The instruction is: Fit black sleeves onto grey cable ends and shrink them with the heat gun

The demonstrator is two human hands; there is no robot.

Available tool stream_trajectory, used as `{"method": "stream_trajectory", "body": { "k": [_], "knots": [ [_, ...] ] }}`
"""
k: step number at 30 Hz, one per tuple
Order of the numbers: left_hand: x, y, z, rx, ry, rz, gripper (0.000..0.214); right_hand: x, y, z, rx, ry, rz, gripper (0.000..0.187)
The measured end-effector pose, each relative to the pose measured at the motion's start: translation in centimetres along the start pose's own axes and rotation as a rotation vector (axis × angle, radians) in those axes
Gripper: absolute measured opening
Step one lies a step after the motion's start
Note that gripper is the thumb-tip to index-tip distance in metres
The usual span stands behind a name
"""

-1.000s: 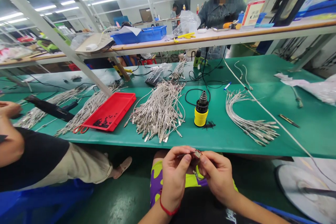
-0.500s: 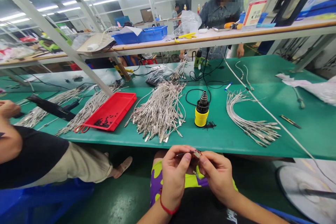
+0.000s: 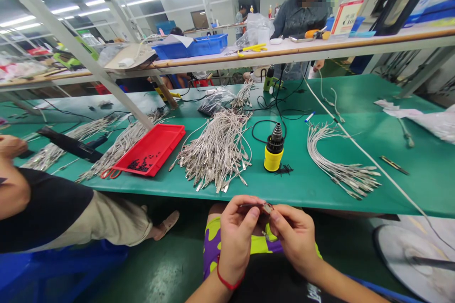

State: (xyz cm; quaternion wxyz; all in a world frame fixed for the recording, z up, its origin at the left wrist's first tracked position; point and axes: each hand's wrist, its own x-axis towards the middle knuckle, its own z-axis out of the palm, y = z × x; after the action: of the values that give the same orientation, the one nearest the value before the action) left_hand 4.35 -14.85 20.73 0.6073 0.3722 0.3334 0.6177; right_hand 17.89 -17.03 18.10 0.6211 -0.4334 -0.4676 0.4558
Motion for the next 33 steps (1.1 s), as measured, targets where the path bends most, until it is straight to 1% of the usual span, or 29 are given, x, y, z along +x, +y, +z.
{"method": "stream_trajectory", "body": {
  "k": [4, 8, 14, 17, 18, 20, 21, 23, 25, 28, 29, 30, 31, 33],
  "knots": [
    [0.1, -0.1, -0.1, 0.034, 0.016, -0.011, 0.011, -0.1, 0.1, -0.1, -0.013, 0.012, -0.004, 0.014],
    [0.1, -0.2, -0.1, 0.033, 0.003, -0.019, 0.011, 0.0, 0.1, -0.1, -0.029, 0.018, -0.018, 0.013],
    [0.1, 0.1, 0.1, 0.017, -0.005, -0.025, 0.012, 0.2, -0.5, 0.1, -0.095, 0.026, -0.044, 0.015],
    [0.6, -0.8, -0.4, 0.025, -0.006, -0.020, 0.013, 0.4, -0.8, 0.0, -0.129, 0.055, -0.034, 0.019],
    [1.0, -1.5, -0.7, 0.045, -0.035, -0.031, 0.016, 0.5, -0.8, -0.1, -0.142, 0.073, -0.029, 0.021],
    [1.8, -3.4, -1.2, 0.118, -0.168, -0.083, 0.028, 1.1, -0.8, -0.5, -0.160, 0.127, -0.019, 0.022],
    [2.1, -4.5, -1.4, 0.167, -0.286, -0.126, 0.035, 1.6, -0.8, -0.7, -0.157, 0.160, -0.016, 0.022],
    [2.6, -6.7, -1.6, 0.215, -0.479, -0.184, 0.046, 2.8, -0.9, -1.3, -0.123, 0.232, -0.014, 0.022],
    [2.6, -8.5, -1.6, 0.234, -0.634, -0.219, 0.049, 4.4, -1.1, -2.0, -0.072, 0.307, -0.025, 0.024],
    [2.4, -10.7, -2.4, 0.276, -0.846, -0.318, 0.046, 7.3, -1.8, -3.0, -0.019, 0.389, -0.046, 0.027],
    [2.4, -11.4, -2.9, 0.314, -0.885, -0.385, 0.045, 8.3, -2.1, -3.3, -0.014, 0.408, -0.050, 0.028],
    [2.5, -12.1, -3.6, 0.341, -0.883, -0.406, 0.046, 9.2, -2.5, -3.6, -0.014, 0.425, -0.053, 0.029],
    [2.7, -12.9, -4.3, 0.360, -0.865, -0.414, 0.047, 10.2, -2.8, -3.8, -0.019, 0.443, -0.060, 0.030],
    [3.1, -14.2, -5.9, 0.401, -0.785, -0.407, 0.049, 12.0, -3.3, -4.2, -0.042, 0.477, -0.084, 0.032]
  ]
}}
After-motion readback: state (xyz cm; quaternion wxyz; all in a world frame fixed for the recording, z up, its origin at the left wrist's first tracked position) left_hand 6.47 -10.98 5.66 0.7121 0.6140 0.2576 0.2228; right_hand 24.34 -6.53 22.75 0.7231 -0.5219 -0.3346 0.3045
